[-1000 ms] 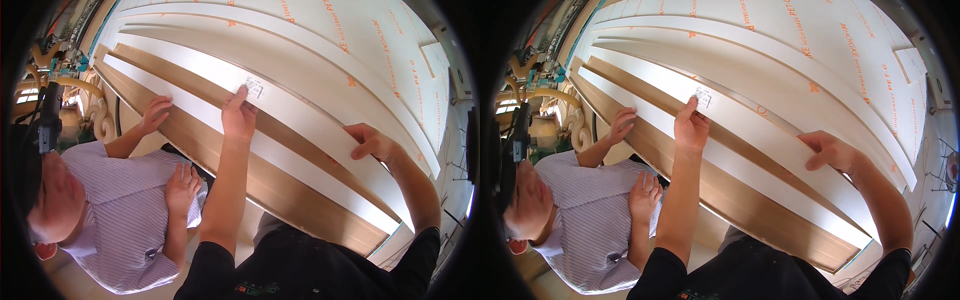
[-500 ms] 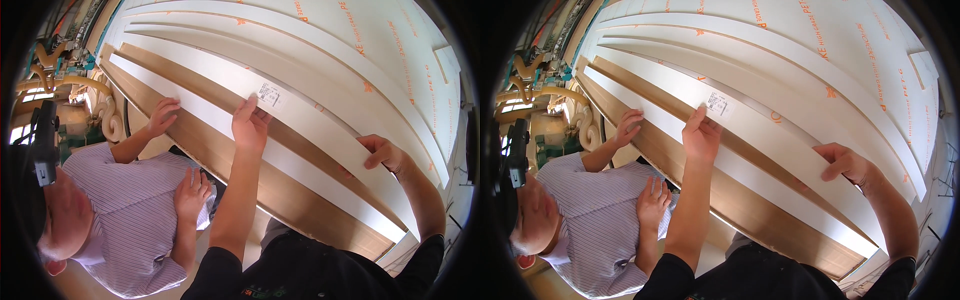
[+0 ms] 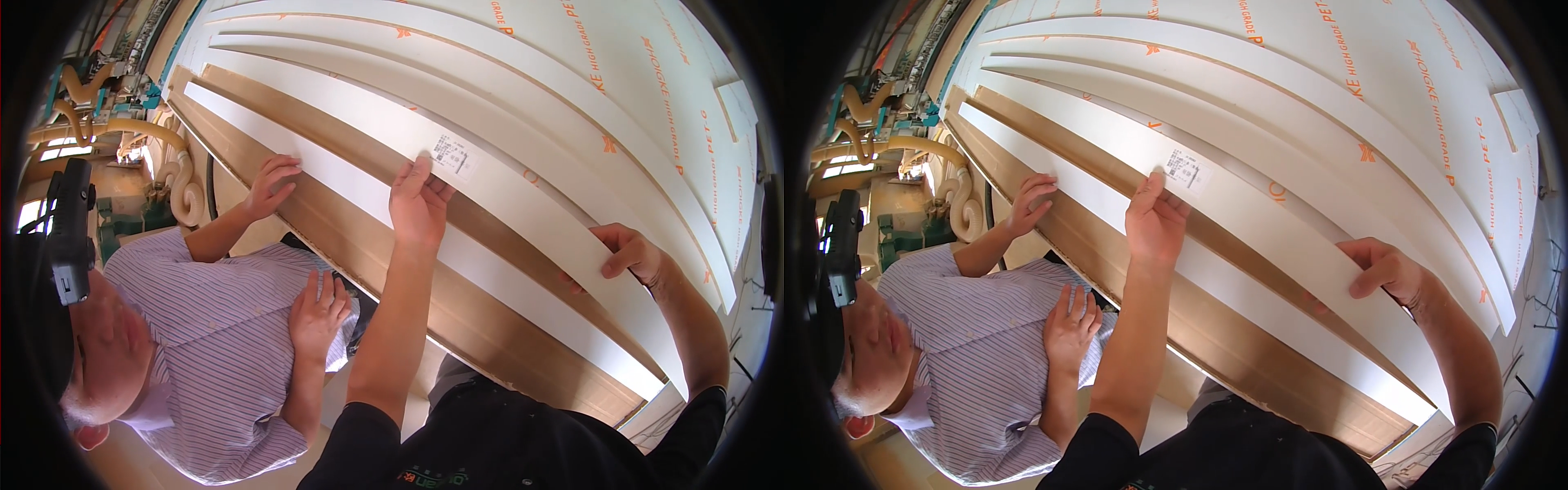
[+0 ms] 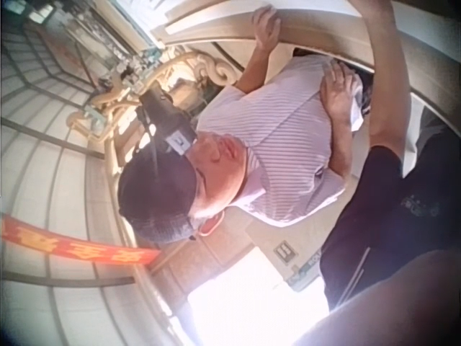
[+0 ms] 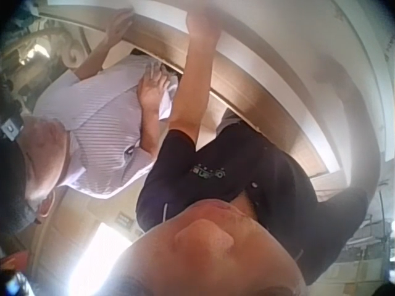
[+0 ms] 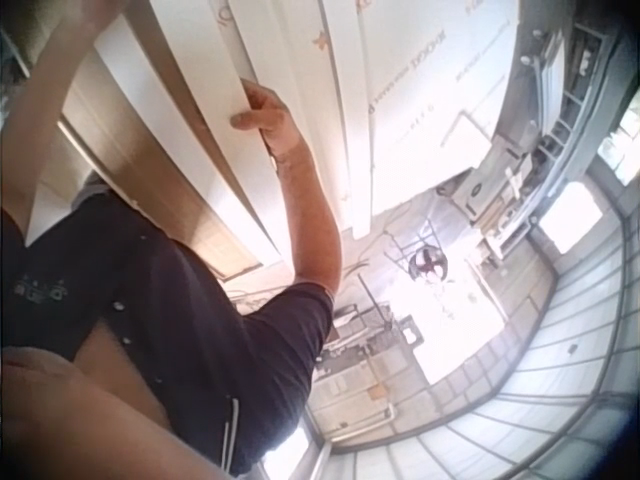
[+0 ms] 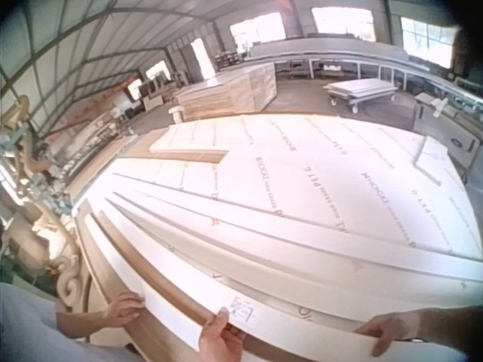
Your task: The person uses a jointer to plane the edges of rectangular boards, then walks across a workshop to place the boards on a table and inspect long panels at a larger machine with a second person.
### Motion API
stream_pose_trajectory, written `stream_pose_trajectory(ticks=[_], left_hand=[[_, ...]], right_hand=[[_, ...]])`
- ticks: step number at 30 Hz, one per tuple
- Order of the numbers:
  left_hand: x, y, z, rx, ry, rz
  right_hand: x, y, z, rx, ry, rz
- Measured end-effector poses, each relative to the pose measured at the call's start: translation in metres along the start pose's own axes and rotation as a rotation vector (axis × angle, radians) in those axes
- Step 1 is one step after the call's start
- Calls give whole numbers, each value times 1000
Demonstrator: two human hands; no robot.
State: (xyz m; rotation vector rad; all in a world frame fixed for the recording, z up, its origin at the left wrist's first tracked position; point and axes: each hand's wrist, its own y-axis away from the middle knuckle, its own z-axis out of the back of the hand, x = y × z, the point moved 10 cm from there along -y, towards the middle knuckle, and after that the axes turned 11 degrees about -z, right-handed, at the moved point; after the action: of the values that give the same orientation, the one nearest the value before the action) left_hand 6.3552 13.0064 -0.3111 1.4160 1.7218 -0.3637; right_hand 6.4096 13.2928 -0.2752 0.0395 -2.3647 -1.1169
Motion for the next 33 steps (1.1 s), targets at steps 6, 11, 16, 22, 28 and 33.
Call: stream_pose_trajectory(ticks=[6, 11, 16, 22, 28, 33], left_hand=[[0, 0, -1, 1, 3, 6], [0, 1, -2, -14, -8, 14], [-1, 4, -3, -38, -15, 25], [-1, 4, -2, -52, -16, 22], [0, 3, -6, -21, -6, 12], [-3, 3, -2, -44, -146, 55]], right_hand=[[-1, -2, 1, 14, 1, 5], [-1, -2, 1, 13, -5, 7], [-2, -3, 2, -2, -23, -9], [2, -2, -7, 82, -34, -7], [7, 0, -11, 67, -23, -16], [16, 19, -11, -174, 105, 6]])
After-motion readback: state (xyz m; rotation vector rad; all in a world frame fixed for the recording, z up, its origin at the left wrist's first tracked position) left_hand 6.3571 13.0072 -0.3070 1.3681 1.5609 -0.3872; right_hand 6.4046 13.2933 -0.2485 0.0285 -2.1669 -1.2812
